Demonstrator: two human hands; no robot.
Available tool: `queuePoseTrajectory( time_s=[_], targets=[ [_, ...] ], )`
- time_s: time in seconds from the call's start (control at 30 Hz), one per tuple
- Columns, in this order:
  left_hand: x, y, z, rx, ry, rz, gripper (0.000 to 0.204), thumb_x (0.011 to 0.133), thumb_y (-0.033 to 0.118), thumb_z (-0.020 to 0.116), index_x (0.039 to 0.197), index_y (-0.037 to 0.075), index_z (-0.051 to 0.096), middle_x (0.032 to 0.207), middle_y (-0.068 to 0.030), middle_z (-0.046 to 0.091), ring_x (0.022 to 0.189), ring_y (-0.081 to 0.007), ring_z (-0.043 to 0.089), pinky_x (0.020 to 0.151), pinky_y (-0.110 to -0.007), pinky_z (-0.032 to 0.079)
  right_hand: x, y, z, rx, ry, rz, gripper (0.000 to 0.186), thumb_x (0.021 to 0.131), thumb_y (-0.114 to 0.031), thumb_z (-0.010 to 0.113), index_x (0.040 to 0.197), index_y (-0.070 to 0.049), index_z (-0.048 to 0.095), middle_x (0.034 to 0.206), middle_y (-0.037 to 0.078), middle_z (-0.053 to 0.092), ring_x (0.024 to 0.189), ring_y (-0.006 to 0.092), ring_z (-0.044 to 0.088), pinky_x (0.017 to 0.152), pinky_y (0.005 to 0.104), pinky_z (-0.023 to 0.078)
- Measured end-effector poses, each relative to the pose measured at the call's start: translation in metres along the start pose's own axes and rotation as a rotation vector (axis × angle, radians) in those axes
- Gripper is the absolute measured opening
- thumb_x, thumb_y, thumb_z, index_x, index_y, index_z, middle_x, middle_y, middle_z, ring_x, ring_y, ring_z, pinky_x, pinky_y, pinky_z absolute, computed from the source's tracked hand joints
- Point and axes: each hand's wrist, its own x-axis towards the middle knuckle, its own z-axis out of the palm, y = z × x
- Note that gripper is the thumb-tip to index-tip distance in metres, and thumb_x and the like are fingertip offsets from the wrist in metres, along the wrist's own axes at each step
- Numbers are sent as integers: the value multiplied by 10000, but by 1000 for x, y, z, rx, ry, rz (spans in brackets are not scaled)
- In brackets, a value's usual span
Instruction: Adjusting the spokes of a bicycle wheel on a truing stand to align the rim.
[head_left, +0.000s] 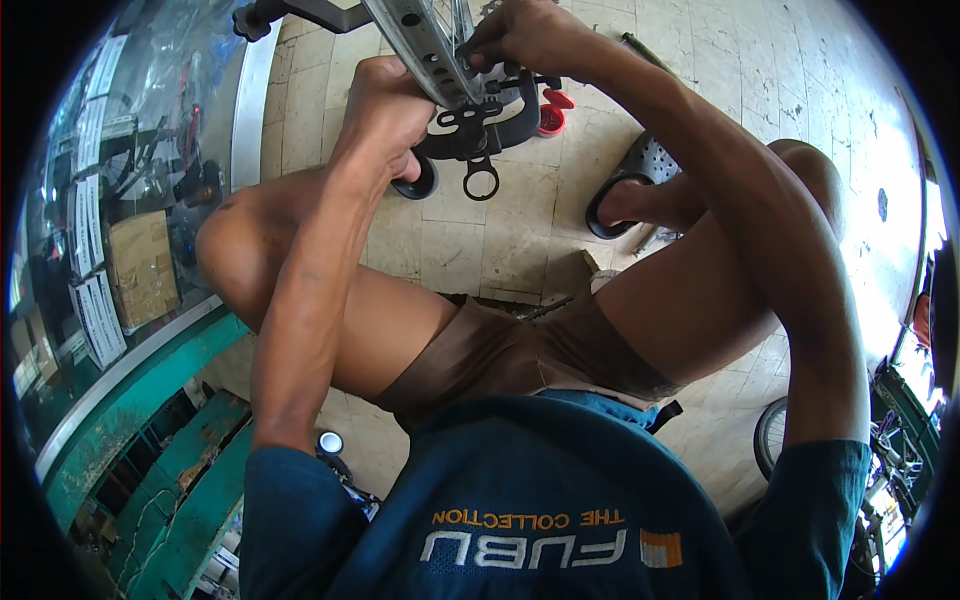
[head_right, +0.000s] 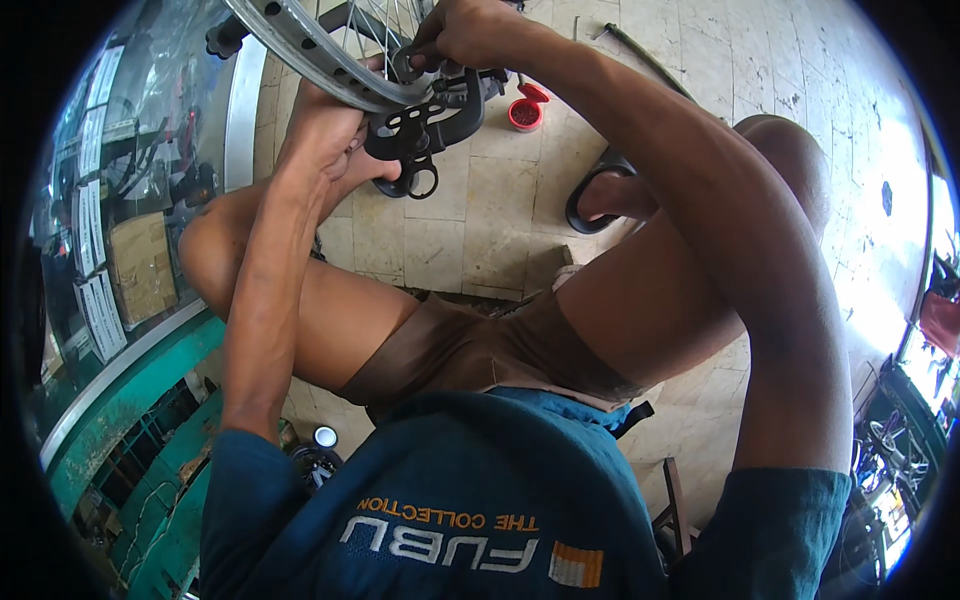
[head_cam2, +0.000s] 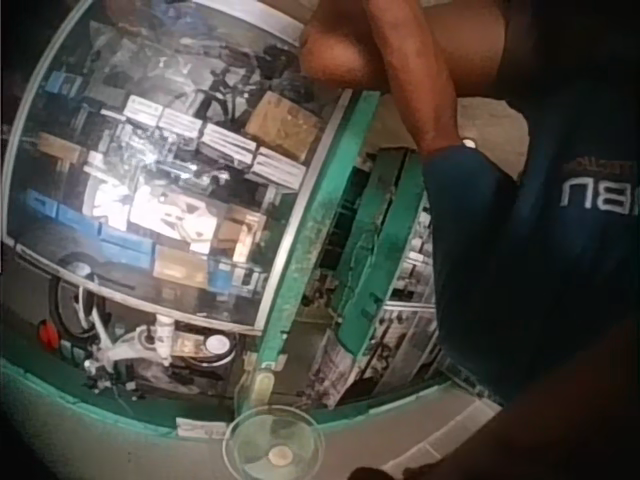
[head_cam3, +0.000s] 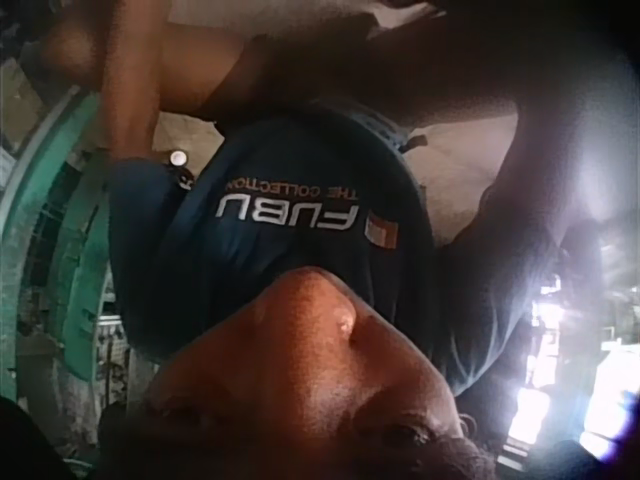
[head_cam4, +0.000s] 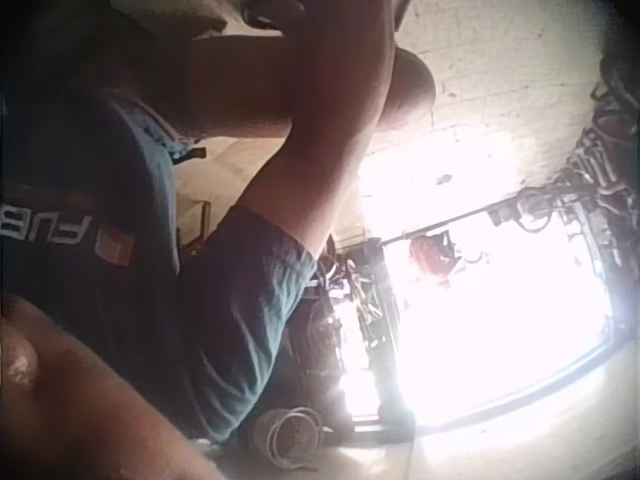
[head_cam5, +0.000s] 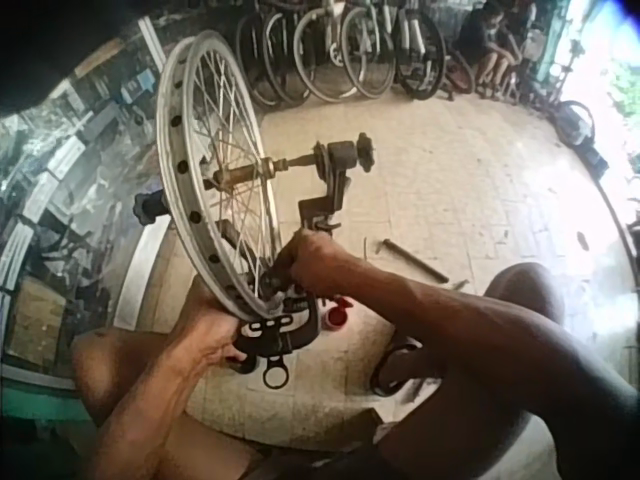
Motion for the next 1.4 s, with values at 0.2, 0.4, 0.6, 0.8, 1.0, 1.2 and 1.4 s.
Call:
queuePoseTrajectory(
  time_s=[0.2,0.4,0.6,0.8,1.0,1.2,1.4],
  targets=[
    [-1,-3,-11,60,-64,36,284,889,204,779,1078,3,715,736,-52,631,582,-81,496,494,-331,421,-17,-19,-2,57,11,-10,236,847,-122,680,1010,-15,813,818,97,771,660,200,663,644,335,548],
    [-4,-1,5,-51,-84,162,227,854,233,772,940,31,712,745,-61,598,638,-137,466,504,-406,391,-38,-23,-9,79,196,129,233,856,-109,687,1035,-24,809,790,73,745,681,187,665,670,314,551],
    [39,-39,-5,-10,-149,315,335,854,192,782,1149,53,706,995,-120,705,868,-202,621,679,-440,519,-45,-19,-19,237,320,131,228,842,-175,710,1009,-68,823,839,77,762,716,221,683,712,344,570],
    [25,-24,0,29,-108,462,333,866,118,769,1188,55,708,984,-120,720,840,-195,653,674,-390,529,-64,-25,-23,-42,323,140,248,831,-165,706,1030,-67,820,884,107,772,730,260,701,730,373,578],
    [-1,12,-15,77,-153,154,342,901,25,703,1241,23,668,1037,-77,760,835,-113,683,671,-221,523,-69,-29,-28,3,265,197,256,829,-153,709,1044,-64,815,894,124,775,760,288,712,739,391,582],
    [-8,11,-3,-71,-193,172,297,927,63,685,1220,20,665,988,-84,755,802,-116,674,625,-224,502,-61,-35,-17,127,193,123,251,864,-159,736,1068,-30,804,771,87,733,595,190,625,586,333,522],
    [-5,4,-4,-379,-229,139,178,940,92,667,1106,32,687,947,-95,737,793,-156,682,687,-287,514,-54,-47,-5,101,176,118,247,870,-165,730,1058,-20,799,786,84,740,637,202,642,634,351,535]
  ],
)
